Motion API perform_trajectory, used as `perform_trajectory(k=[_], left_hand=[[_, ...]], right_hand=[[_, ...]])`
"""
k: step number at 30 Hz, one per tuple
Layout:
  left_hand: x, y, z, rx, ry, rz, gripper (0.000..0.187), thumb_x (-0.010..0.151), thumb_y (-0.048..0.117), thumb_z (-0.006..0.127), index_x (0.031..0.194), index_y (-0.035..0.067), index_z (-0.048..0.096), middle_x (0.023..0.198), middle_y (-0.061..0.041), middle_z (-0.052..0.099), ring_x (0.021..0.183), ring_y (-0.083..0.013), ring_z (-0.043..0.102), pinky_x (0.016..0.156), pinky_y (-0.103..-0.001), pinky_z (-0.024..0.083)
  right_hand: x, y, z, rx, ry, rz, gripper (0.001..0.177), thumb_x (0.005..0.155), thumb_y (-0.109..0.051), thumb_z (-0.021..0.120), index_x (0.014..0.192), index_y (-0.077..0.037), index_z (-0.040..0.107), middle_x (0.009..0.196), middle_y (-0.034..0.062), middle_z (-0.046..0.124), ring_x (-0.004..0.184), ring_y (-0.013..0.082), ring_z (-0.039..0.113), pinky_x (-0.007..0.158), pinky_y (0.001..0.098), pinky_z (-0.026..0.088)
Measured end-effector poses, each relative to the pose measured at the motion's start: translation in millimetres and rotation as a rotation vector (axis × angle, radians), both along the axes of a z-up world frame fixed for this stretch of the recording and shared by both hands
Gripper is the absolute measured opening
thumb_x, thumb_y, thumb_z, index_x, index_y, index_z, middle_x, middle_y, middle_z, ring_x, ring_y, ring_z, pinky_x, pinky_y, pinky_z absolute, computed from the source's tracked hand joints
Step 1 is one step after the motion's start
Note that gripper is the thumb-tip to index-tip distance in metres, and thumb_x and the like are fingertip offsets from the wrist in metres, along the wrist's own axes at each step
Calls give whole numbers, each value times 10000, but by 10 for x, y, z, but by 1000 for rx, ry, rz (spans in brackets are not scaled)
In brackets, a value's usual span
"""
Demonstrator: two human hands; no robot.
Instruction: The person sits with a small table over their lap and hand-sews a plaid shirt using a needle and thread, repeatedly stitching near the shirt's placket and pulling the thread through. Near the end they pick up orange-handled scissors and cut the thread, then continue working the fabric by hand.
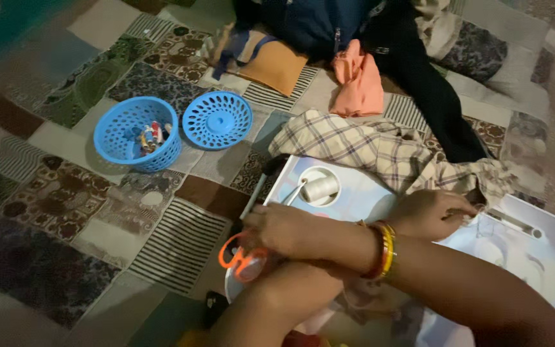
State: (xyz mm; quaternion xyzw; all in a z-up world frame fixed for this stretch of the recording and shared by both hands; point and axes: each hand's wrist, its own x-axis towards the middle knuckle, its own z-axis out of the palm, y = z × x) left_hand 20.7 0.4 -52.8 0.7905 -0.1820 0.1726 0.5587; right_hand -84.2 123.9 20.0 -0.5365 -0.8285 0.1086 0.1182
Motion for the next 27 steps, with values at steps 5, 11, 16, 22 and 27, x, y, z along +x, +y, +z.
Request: perform_trajectory(k=[5,11,16,22,27], left_hand=[[-8,16,19,-25,-95,25,220,929,253,660,1108,162,749,1151,-51,750,1070,-271,722,923,-376,576],[-29,59,79,-79,-7,-22,225,918,214,690,1108,124,770,1125,-80,772,1006,-246,753,879,-352,600],[33,96,93,-140,154,-122,242,917,159,693,1134,74,758,1130,-94,759,983,-203,753,856,-343,609],[138,146,75,-212,110,-147,226,913,104,689,1120,51,763,1114,-98,768,975,-179,740,868,-321,591],[104,160,130,-241,88,-114,215,910,58,686,1108,31,767,1100,-100,775,968,-158,729,878,-303,577]], right_hand=[[32,43,-53,37,-7,10,322,854,-265,645,1165,-191,683,1061,87,625,1063,294,595,824,438,460],[40,-27,419,250,-42,-44,350,944,-206,613,1288,-140,594,1084,105,615,960,319,637,818,420,512],[430,-632,1190,326,173,-408,191,993,-136,641,1178,-124,597,1061,116,643,938,311,667,785,401,554],[681,-2328,1909,368,387,-747,519,845,-59,801,1319,-19,592,1190,122,709,1048,259,734,878,367,583],[693,-3108,1458,15,141,-684,421,735,-45,713,1144,-141,746,1107,52,737,1038,256,698,868,356,573]])
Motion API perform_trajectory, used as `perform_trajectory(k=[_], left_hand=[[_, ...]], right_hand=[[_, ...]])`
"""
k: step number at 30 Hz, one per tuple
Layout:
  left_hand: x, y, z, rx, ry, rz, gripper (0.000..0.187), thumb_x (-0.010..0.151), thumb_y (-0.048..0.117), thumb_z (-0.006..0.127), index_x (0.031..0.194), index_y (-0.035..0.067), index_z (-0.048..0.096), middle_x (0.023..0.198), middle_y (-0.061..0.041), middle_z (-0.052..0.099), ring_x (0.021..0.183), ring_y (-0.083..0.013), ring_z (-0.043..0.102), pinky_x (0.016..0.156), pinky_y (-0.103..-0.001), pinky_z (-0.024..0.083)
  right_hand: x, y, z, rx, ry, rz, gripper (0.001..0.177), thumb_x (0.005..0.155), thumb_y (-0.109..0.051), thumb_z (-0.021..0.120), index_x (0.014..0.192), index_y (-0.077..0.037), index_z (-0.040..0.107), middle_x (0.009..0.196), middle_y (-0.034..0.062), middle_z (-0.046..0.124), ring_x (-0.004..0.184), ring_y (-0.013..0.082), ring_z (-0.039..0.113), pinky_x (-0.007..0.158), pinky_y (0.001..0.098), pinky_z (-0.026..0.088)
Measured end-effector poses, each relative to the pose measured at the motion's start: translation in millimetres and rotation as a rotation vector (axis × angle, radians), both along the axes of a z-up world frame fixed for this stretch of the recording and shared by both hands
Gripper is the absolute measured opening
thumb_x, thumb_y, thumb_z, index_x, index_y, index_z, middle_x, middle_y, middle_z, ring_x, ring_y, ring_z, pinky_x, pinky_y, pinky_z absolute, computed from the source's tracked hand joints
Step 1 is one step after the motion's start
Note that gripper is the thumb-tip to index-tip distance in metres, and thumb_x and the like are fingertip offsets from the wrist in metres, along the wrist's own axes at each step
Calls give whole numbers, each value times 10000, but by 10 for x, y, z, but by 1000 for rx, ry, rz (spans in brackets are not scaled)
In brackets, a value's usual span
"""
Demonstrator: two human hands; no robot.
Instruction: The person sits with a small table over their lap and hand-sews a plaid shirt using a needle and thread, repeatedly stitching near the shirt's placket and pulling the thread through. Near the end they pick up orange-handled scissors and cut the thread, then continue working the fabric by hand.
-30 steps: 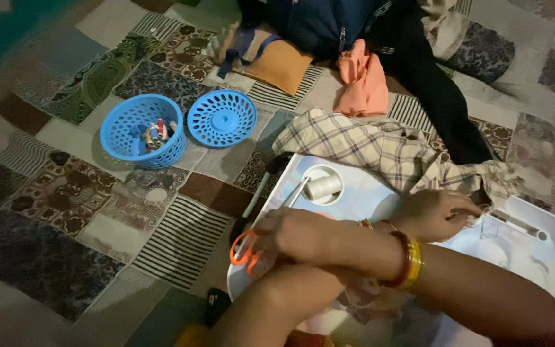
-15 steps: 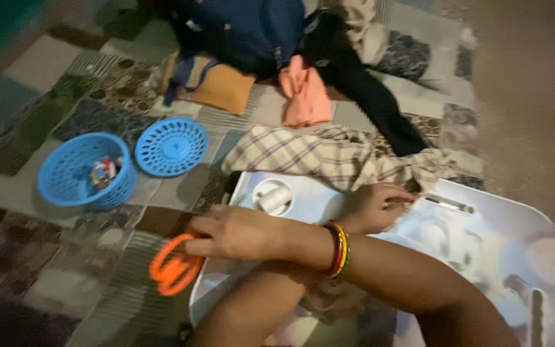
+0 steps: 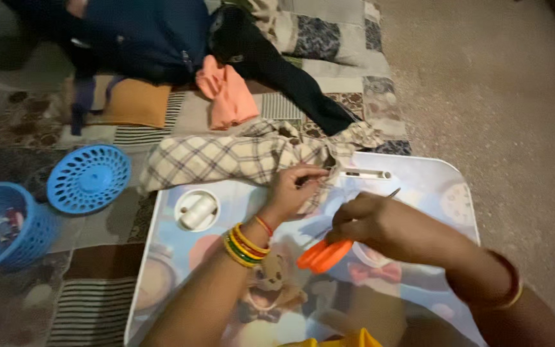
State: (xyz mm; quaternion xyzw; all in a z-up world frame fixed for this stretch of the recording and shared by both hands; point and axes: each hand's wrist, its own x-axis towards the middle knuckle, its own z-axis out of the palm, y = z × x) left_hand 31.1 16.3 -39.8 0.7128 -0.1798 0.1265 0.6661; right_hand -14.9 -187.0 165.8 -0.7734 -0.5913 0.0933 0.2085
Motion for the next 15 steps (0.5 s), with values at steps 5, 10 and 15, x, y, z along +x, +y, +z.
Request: perform_trajectory(k=[5,10,15], left_hand=[[-68,18,156,149,-54,41,206,919,45,685,1104,24,774,1123,-107,772,1023,-153,727,909,-294,564],[-100,-13,179,63,155,10,247,905,17,662,1125,29,772,1114,-87,767,937,-141,697,818,-275,564],[-122,-32,182,56,122,-1,269,897,-18,652,1138,25,764,1140,-79,758,995,-126,705,860,-263,570]], right_hand=[[-129,-521,-688,-47,-156,-128,228,746,-134,687,971,-105,708,1055,62,681,1013,298,640,898,398,503],[-145,-1041,-987,-60,-297,-198,310,738,-220,708,1020,-97,670,1075,109,622,1051,348,610,924,425,472],[-63,-1329,-1195,-97,-335,-302,424,713,-303,722,1081,-97,683,1154,126,630,1110,356,605,922,441,488]])
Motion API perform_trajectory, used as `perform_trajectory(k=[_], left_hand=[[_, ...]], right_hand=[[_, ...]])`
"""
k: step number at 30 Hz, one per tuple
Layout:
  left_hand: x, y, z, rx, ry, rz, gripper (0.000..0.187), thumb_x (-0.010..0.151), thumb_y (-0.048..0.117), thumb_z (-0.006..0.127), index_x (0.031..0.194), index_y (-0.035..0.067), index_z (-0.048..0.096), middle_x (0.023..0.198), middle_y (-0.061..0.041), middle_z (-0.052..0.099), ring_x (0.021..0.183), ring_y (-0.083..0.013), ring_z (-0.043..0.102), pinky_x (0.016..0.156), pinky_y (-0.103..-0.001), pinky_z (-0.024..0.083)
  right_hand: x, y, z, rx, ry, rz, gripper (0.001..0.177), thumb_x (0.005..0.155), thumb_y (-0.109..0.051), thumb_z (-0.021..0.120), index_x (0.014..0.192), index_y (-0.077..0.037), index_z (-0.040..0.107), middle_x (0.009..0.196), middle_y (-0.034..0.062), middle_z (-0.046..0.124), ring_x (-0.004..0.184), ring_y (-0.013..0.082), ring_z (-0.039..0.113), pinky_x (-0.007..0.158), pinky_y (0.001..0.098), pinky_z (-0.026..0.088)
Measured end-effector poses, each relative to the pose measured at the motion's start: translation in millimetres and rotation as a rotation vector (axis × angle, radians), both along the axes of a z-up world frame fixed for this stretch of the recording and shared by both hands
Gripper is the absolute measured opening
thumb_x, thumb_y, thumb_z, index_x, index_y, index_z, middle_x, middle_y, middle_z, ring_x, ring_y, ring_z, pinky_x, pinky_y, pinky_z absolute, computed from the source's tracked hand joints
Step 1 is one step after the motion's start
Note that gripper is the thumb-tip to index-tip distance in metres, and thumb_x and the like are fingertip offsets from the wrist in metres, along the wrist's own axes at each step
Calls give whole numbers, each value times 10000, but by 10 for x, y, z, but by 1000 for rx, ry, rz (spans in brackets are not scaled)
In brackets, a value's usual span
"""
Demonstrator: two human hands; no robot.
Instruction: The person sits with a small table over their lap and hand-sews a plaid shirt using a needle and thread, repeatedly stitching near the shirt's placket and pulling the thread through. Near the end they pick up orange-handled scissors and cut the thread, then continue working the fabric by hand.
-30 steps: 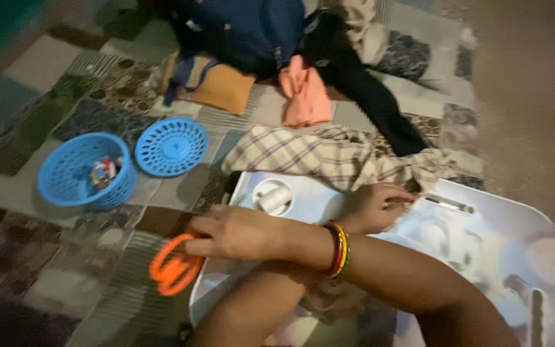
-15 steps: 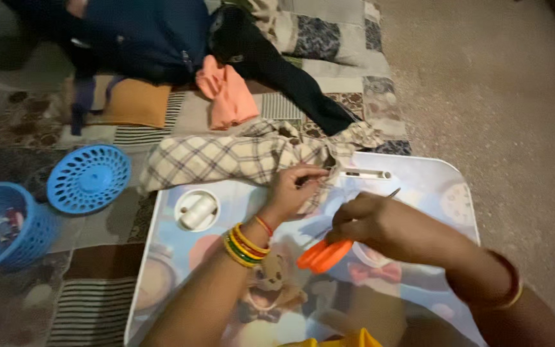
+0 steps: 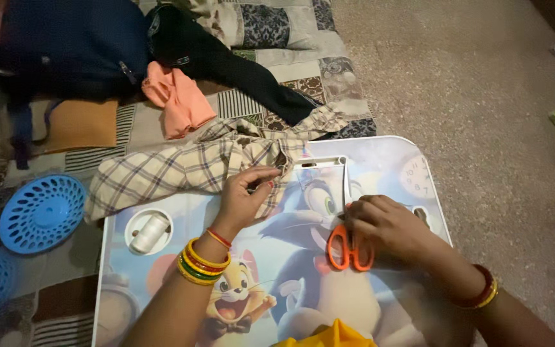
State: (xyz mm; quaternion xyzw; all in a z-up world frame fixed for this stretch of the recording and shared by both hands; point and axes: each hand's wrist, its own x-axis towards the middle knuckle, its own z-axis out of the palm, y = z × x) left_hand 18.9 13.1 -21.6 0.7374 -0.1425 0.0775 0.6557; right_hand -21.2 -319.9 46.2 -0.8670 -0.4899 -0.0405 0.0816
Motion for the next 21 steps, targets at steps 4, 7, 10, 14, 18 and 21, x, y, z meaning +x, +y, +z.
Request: perform_trajectory(k=[4,7,10,14,18,21], left_hand=[[-1,13,8,-1,-29,-17,285,880,-35,657,1140,19,761,1151,-87,756,1006,-129,708,877,-266,574],[-13,-13,21,-39,-19,-15,270,886,-35,647,1121,20,768,1151,-92,761,1040,-155,718,904,-290,576],[-22,1,25,44,-124,24,252,891,-40,658,1103,10,785,1123,-113,777,1078,-217,705,1002,-350,514],[-5,51,32,18,-109,18,284,875,-38,622,1102,22,782,1131,-124,763,1157,-271,666,1062,-382,492],[4,47,34,-56,-143,14,288,908,-54,631,1151,23,764,1181,-118,753,1144,-220,686,1021,-341,522],[-19,11,53,-131,-2,0,292,896,-38,663,1165,34,753,1203,-104,727,1045,-158,691,895,-286,567]], right_hand=[[39,-128,-45,65,27,-154,354,748,-225,716,1090,-142,682,1185,77,656,1135,289,634,915,385,543],[-228,-32,-55,64,-4,-410,431,676,-335,759,1068,-178,675,1130,38,667,1066,257,662,803,472,498],[-555,234,-92,-107,199,-624,356,791,-361,743,1094,-190,668,1036,28,664,939,248,692,729,437,545],[-665,468,-59,-49,128,-652,505,714,-320,770,1164,-132,640,922,92,663,829,316,702,641,432,570],[-580,412,40,-227,223,-894,516,833,-373,726,1303,-200,602,971,99,673,811,313,712,672,438,577],[-500,243,86,-274,170,-933,593,745,-419,748,1270,-185,601,1005,134,674,854,343,714,672,450,584]])
